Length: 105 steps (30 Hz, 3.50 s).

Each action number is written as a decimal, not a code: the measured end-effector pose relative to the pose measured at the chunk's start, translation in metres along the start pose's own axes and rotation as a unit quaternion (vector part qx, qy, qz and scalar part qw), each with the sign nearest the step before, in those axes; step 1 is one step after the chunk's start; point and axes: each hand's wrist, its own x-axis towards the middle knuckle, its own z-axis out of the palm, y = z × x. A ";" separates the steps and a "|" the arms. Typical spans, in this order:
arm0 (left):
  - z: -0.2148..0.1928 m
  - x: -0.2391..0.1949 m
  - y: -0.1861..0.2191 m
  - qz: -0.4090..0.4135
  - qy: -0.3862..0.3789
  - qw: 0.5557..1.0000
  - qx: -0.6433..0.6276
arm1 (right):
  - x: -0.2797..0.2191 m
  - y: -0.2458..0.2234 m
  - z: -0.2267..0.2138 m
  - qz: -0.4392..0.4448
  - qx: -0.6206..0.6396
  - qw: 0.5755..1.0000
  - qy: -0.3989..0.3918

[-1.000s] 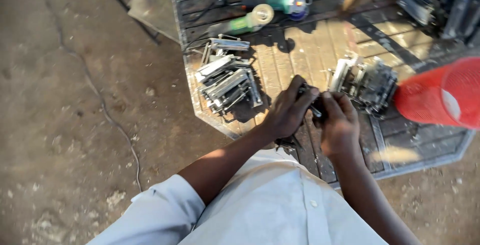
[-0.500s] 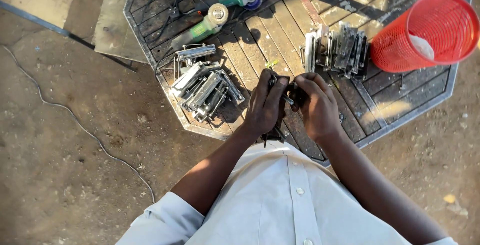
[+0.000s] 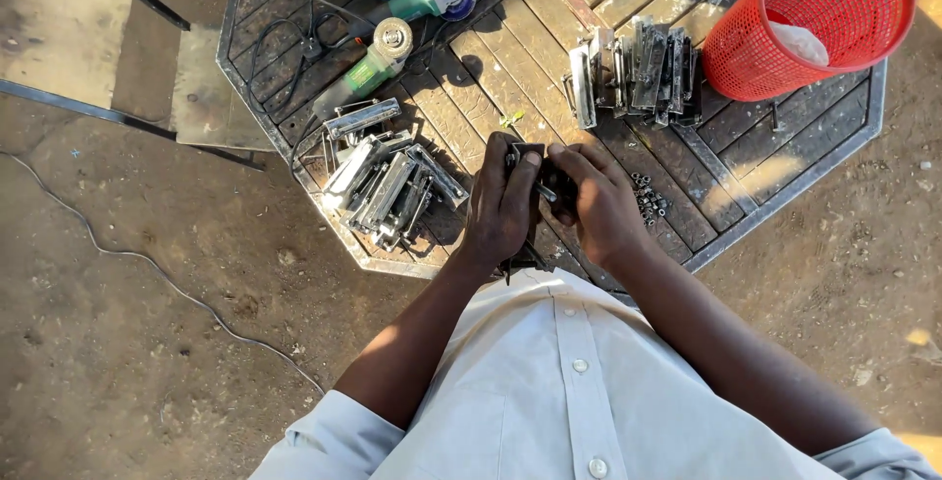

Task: Assembling or inspecting small metal brackets and components on a workbench in a fabrication environment.

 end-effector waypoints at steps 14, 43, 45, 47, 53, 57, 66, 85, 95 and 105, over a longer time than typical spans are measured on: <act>0.029 -0.037 -0.014 -0.012 -0.006 0.998 -0.060 | 0.007 0.011 -0.017 -0.184 -0.081 0.978 -0.049; -0.026 0.068 0.026 -0.483 -0.207 0.762 -0.380 | 0.004 0.000 -0.011 -0.085 -0.027 0.996 -0.017; -0.024 0.062 0.026 -0.486 -0.205 0.756 -0.388 | 0.009 0.002 -0.019 -0.079 -0.049 0.996 -0.013; -0.013 0.040 0.017 -0.489 -0.216 0.744 -0.401 | 0.021 0.007 -0.028 -0.104 -0.035 0.994 -0.005; -0.018 0.054 0.029 -0.496 -0.171 0.754 -0.395 | 0.006 -0.008 -0.012 -0.042 -0.046 0.998 0.011; 0.001 0.026 0.007 -0.493 -0.147 0.772 -0.374 | -0.006 -0.011 -0.003 0.013 0.005 1.000 0.018; -0.005 0.036 -0.015 -0.656 -0.026 0.600 -0.457 | -0.019 0.034 -0.021 -0.036 -0.128 0.988 -0.075; 0.042 0.021 -0.054 -0.682 0.037 0.605 -0.409 | -0.007 0.024 -0.036 -0.147 -0.181 0.949 -0.210; 0.026 0.062 -0.025 -0.653 0.046 0.620 -0.433 | -0.009 0.010 -0.022 -0.190 -0.182 0.937 -0.230; 0.036 0.040 -0.035 -0.650 0.025 0.621 -0.437 | -0.003 0.019 -0.024 -0.183 -0.150 0.942 -0.239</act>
